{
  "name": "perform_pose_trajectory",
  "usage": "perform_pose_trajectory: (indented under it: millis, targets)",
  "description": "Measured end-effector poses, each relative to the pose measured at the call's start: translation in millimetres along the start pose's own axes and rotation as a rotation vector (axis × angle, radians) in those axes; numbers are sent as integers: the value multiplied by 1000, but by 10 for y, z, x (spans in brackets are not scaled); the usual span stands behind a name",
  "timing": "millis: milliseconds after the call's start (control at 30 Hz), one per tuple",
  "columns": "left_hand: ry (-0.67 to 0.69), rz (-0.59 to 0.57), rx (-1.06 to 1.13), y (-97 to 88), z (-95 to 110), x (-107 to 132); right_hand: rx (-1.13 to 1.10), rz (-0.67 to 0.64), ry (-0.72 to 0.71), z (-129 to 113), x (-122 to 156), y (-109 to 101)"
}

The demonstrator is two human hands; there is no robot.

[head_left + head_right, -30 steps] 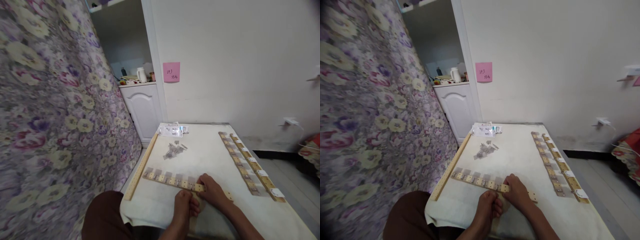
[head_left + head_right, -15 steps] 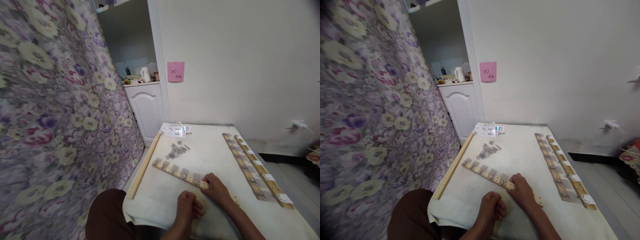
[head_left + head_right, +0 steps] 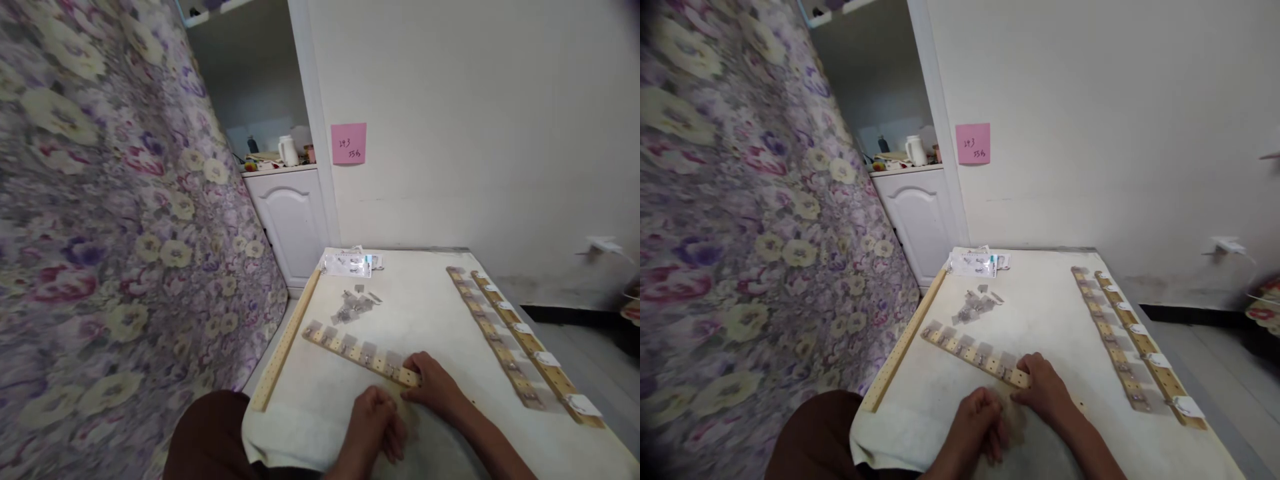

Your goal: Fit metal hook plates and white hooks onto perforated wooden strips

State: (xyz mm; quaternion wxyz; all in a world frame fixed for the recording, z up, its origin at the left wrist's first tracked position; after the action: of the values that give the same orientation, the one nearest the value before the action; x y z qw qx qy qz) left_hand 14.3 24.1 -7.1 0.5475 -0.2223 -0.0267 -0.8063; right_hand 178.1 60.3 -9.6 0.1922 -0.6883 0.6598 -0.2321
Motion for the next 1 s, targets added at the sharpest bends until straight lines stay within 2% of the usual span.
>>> perform_pose_trajectory:
  millis: [33, 67, 100, 200, 300, 433, 567, 800, 1000]
  targets:
    - [56, 80, -186, -160, 108, -31, -48, -5, -4, 21, -19, -17]
    - [133, 214, -412, -354, 246, -70, -95, 3, -10, 38, -37, -48]
    - [167, 299, -495, -543, 372, -127, -139, 24, -19, 49, -54, -93]
    - [215, 460, -680, -1039, 705, -374, -224, 134, -59, 43, -79, -312]
    - [221, 528, -906, -1269, 902, -669, -262, 281, -63, 3, -54, -617]
    - [186, 528, -1147, -1230, 944, -996, -301, 445, -59, -49, 38, -1002]
    - [136, 498, -1309, -1158, 893, -1162, -369, 522, -47, -60, 128, -1202]
    - [130, 469, -1407, -1145, 947, -1174, -387, 509, -37, -141, 159, -1224]
    - [147, 511, -1270, -1136, 1074, -1031, -395, 459, -66, -217, 144, -1178]
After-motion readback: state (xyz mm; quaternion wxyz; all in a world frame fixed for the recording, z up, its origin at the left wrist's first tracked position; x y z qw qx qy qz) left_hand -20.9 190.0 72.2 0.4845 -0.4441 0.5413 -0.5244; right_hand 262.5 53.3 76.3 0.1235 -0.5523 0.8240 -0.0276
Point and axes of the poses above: each hand's wrist, its own x-axis away from the middle knuckle, its own y-axis out of the palm, z = x × y, the point moved 4 cm from there along -x, towards the middle knuckle, and after that the axes turned 11 degrees about -x, right-handed, at the moved point
